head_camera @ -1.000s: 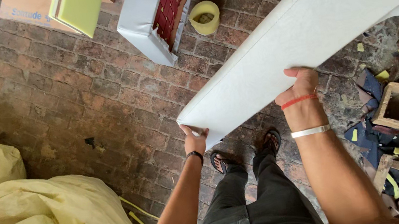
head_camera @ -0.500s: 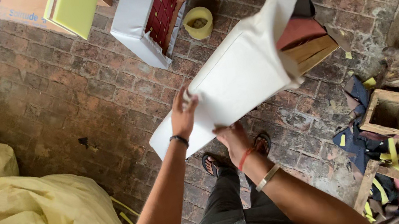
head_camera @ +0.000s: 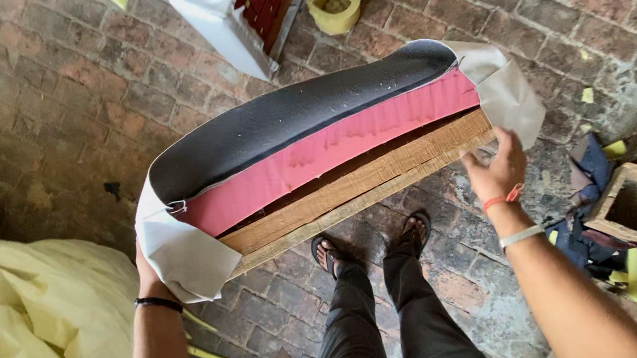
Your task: The person staples white fabric lining over the foam and red webbing of wooden chair backrest frames using a pneumatic staple gun. They press the fabric taut, fold it over the frame edges, staple along the sides, flip the frame over to work on the reverse, and pull the air hose across the workspace as they move between pieces.
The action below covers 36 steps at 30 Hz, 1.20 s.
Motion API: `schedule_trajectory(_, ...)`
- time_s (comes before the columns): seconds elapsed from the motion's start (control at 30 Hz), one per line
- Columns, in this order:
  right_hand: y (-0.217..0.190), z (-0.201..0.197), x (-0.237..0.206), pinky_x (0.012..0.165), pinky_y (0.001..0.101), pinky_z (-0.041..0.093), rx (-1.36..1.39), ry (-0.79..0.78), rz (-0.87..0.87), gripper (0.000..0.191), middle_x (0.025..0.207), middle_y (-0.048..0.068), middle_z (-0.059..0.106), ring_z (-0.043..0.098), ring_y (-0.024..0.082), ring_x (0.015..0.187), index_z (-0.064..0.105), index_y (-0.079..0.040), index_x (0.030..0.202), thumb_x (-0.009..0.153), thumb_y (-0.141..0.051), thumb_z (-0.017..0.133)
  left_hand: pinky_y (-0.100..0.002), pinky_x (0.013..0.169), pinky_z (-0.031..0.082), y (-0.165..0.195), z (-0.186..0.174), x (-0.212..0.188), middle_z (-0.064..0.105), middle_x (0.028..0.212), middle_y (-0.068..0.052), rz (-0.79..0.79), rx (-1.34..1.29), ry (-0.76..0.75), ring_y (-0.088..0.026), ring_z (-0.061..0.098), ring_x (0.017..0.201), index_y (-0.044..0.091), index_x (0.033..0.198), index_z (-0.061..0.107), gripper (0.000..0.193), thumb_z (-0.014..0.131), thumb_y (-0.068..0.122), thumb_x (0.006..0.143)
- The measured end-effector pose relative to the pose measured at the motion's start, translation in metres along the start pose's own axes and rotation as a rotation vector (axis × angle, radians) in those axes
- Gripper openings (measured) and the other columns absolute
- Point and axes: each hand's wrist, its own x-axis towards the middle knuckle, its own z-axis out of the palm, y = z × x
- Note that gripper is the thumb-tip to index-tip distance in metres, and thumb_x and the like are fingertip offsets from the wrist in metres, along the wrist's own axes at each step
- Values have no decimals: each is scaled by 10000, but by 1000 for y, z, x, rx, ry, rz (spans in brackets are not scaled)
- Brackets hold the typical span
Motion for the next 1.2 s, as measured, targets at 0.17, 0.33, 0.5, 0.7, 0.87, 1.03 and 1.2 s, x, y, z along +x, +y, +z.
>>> schedule_trajectory(0.17,-29,62,-2,1185,657,238,-159,-200,-197,976,1664,273,269,245,461,1542,371,-140,1614,846,-630,721,-421,891,538,-18,-73,1,659,1209,-68,-11,74,261,-255,645,1073,130,1362,589,563,420,577,1064)
schedule_trajectory(0.33,-68,117,-63,1180,749,21,-227,-358,-172,1049,1720,232,-18,-45,432,1578,140,-196,1667,855,-780,458,-435,1034,489,-29,-116,7,646,1356,-132,-169,133,493,-302,615,1217,117,1472,553,829,416,736,938)
schedule_trajectory(0.5,-82,141,-106,1209,716,-57,-273,-360,-186,1019,1722,221,-108,-131,445,1582,56,-191,1683,910,-762,396,-489,1142,415,-58,-143,19,449,1553,-155,-112,733,698,-348,478,1386,215,1622,268,1022,671,608,770)
schedule_trajectory(0.7,-61,140,-113,1164,742,-83,-236,-396,-200,1042,1699,261,-115,-152,488,1546,44,-137,1672,895,-726,412,-597,1167,106,-115,-117,9,46,1576,-385,158,1262,818,-497,67,1474,-62,1552,28,1233,779,630,862)
schedule_trajectory(0.87,-55,138,-131,1184,735,-64,-208,-349,-189,1018,1717,252,-83,-112,486,1574,67,-145,1672,896,-696,427,-556,1251,175,-179,32,-37,219,1635,-285,486,1502,283,-442,177,1540,50,1539,281,1002,831,309,742)
schedule_trajectory(1.03,-70,115,-133,1200,700,-57,-224,-344,-191,1011,1722,209,-66,-83,457,1578,74,-162,1670,903,-685,476,-538,1252,149,-238,158,-87,133,1662,-297,476,1632,-500,-462,103,1555,-7,1564,244,976,735,346,798)
schedule_trajectory(1.2,-61,92,-132,1153,663,16,-280,-495,-186,1167,1700,226,-43,-52,434,1505,149,-176,1652,743,-688,672,-583,1220,131,-269,165,-100,99,1662,-296,591,1836,-509,-465,64,1545,-54,1566,189,959,672,303,819)
